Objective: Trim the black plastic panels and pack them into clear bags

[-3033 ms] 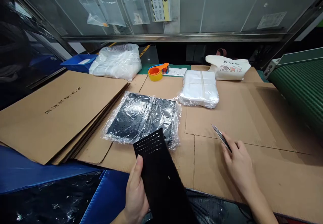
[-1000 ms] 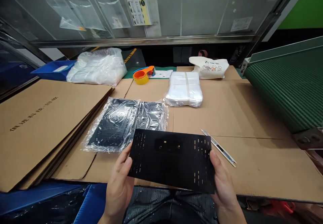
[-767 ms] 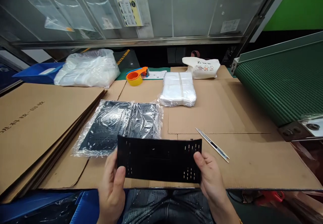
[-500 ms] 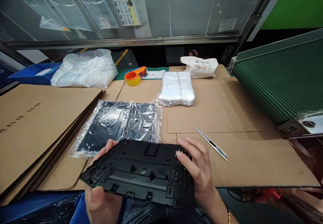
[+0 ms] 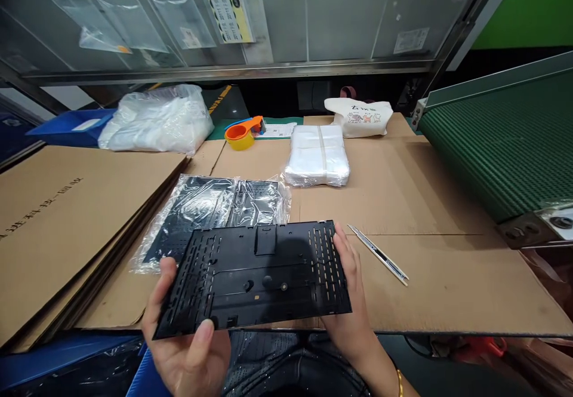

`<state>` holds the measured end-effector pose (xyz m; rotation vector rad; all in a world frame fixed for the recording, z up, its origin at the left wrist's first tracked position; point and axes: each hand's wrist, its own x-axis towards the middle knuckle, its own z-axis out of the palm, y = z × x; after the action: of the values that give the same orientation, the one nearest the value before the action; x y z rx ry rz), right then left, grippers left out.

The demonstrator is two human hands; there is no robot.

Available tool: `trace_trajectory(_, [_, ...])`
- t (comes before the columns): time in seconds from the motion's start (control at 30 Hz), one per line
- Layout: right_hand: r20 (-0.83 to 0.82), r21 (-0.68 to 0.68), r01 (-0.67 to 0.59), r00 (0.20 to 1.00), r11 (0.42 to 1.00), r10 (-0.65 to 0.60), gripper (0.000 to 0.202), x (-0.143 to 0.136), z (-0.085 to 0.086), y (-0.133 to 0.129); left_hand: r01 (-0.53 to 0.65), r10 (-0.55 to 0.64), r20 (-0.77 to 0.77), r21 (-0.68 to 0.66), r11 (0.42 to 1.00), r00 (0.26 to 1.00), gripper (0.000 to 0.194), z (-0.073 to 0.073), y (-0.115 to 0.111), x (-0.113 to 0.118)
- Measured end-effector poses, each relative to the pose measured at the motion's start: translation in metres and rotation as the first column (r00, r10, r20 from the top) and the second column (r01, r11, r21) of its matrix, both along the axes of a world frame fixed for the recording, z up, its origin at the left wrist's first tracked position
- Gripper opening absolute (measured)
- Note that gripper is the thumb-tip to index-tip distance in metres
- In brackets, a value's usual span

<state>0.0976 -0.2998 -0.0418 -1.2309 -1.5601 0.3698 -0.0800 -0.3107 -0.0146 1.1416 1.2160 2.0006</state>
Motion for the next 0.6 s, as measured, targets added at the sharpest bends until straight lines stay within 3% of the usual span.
trace_trajectory(0.17, [0.036, -0.034, 0.008, 0.999, 0.999, -0.006, 0.061, 0.007, -0.006, 0.004, 0.021, -0.016, -0.106, 0.047, 0.999, 0.994, 0.063, -0.002, 0.002, 0.001])
trace_trajectory(0.27, [0.041, 0.013, -0.015, 0.999, 1.0, 0.015, 0.046, 0.016, -0.007, 0.005, 0.053, -0.048, -0.109, 0.036, 0.998, 0.993, 0.067, -0.003, 0.006, 0.0])
trace_trajectory(0.37, [-0.03, 0.072, -0.17, 0.985, 0.983, 0.172, 0.036, 0.029, -0.003, 0.003, 0.179, -0.178, -0.065, 0.006, 0.984, 0.982, 0.07, -0.002, 0.017, -0.006])
trace_trajectory(0.43, [-0.081, 0.08, -0.19, 0.977, 0.979, 0.196, 0.032, 0.037, -0.003, 0.003, 0.294, -0.293, -0.093, -0.005, 0.956, 0.952, 0.065, 0.003, 0.026, -0.015])
trace_trajectory(0.5, [-0.163, 0.05, -0.082, 0.983, 0.995, 0.089, 0.022, 0.044, -0.007, 0.003, 0.366, -0.368, -0.212, -0.05, 0.929, 0.905, 0.056, 0.014, 0.037, -0.024])
trace_trajectory(0.6, [-0.334, -0.067, 0.239, 0.91, 0.969, -0.247, 0.01, 0.057, -0.026, 0.01, 0.375, -0.403, -0.452, -0.156, 0.914, 0.796, 0.036, 0.041, 0.057, -0.031])
